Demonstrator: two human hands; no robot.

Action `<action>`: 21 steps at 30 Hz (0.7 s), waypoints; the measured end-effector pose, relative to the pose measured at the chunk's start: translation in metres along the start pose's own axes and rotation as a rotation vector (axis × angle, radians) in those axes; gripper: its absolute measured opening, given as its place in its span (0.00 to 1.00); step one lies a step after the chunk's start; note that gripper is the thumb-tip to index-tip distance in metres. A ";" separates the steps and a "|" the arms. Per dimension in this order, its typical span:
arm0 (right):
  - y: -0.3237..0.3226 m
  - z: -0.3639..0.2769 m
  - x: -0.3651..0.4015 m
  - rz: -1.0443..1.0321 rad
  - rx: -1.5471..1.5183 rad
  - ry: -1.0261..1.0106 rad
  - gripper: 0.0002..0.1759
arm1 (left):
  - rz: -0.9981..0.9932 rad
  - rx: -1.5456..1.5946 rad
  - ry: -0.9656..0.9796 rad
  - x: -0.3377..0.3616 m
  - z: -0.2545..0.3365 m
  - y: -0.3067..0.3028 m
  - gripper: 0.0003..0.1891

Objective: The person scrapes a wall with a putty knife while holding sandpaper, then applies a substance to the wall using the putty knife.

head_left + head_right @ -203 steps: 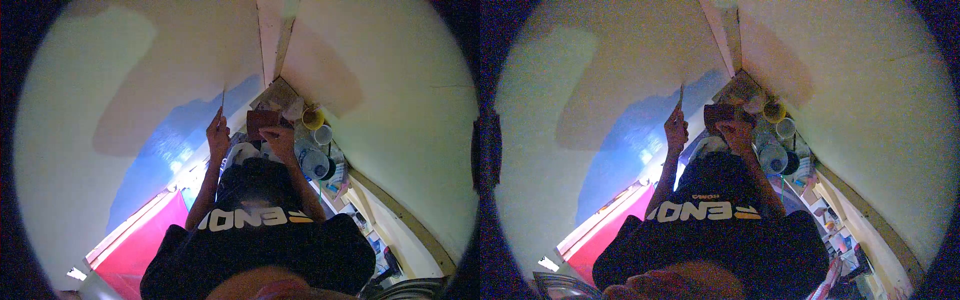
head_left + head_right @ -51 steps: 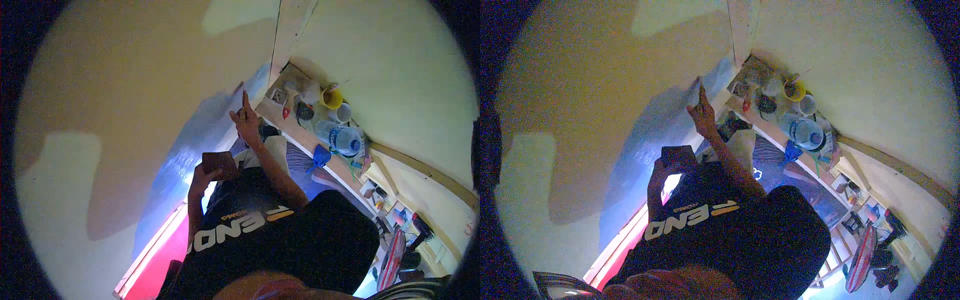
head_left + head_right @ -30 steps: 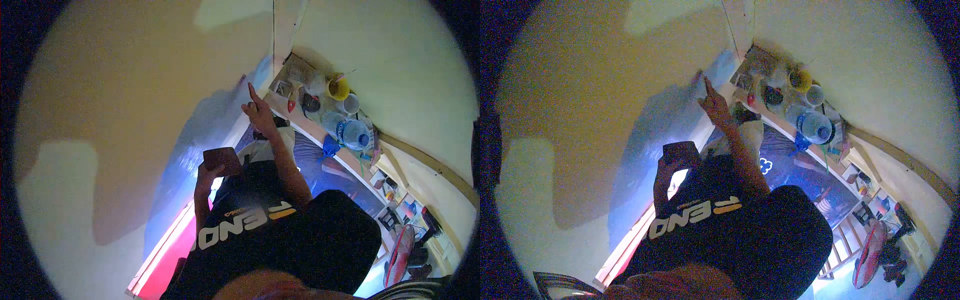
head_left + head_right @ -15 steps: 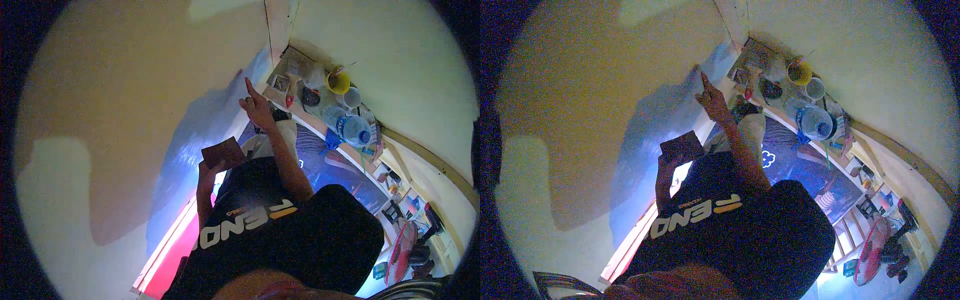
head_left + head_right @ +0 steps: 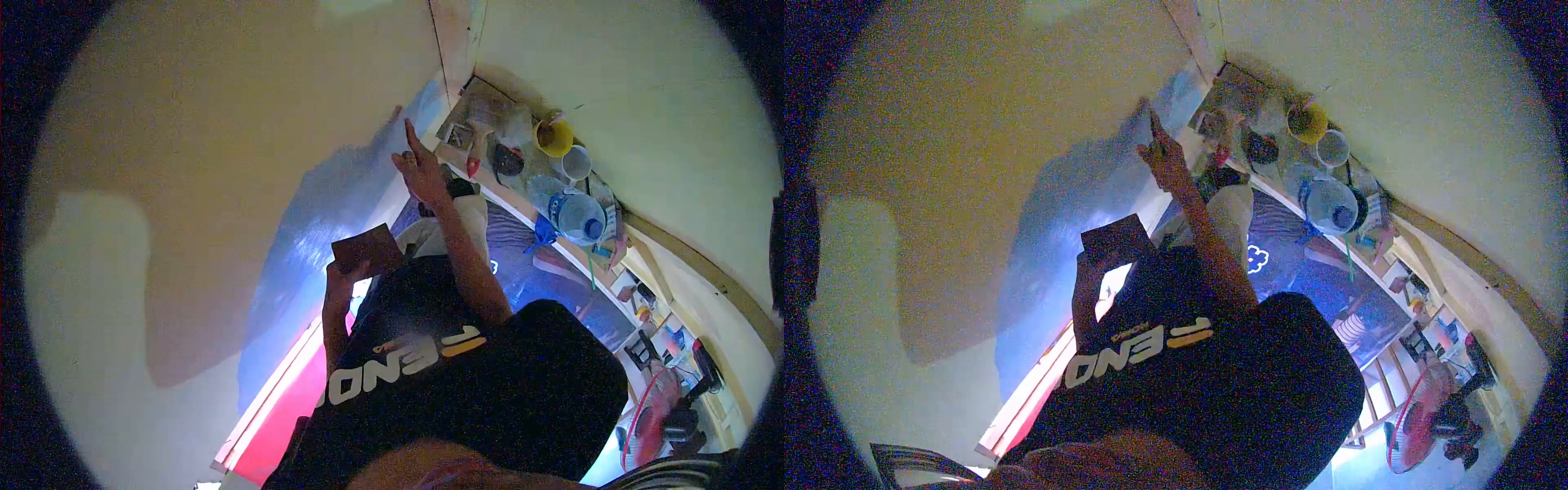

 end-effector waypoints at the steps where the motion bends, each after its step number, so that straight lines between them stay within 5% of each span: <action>1: 0.000 -0.004 0.002 0.008 -0.012 0.037 0.38 | 0.023 0.018 -0.038 0.000 -0.009 0.001 0.17; 8: -0.017 -0.024 -0.003 -0.022 -0.085 0.116 0.37 | -0.013 0.165 0.004 -0.006 -0.001 0.009 0.19; 12: 0.011 0.029 0.001 -0.058 -0.090 -0.112 0.37 | 0.030 0.093 -0.068 -0.004 0.004 0.006 0.16; 15: -0.006 0.007 0.002 -0.082 -0.119 -0.043 0.37 | -0.036 0.100 0.111 -0.010 0.011 0.009 0.17; 18: 0.014 0.007 0.014 -0.166 -0.331 0.112 0.38 | -0.005 0.115 0.018 -0.009 0.010 0.008 0.16; 21: -0.008 0.011 -0.006 -0.067 -0.210 0.057 0.39 | 0.013 0.115 -0.038 -0.005 -0.002 0.008 0.18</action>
Point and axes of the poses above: each hand's wrist, its own x-axis away from the middle knuckle, its own y-axis out of the palm, z = x × y, the point moved 6 cm from there along -x, towards the middle knuckle, and after that the axes turned 11 degrees about -z, right-handed, at the moved point
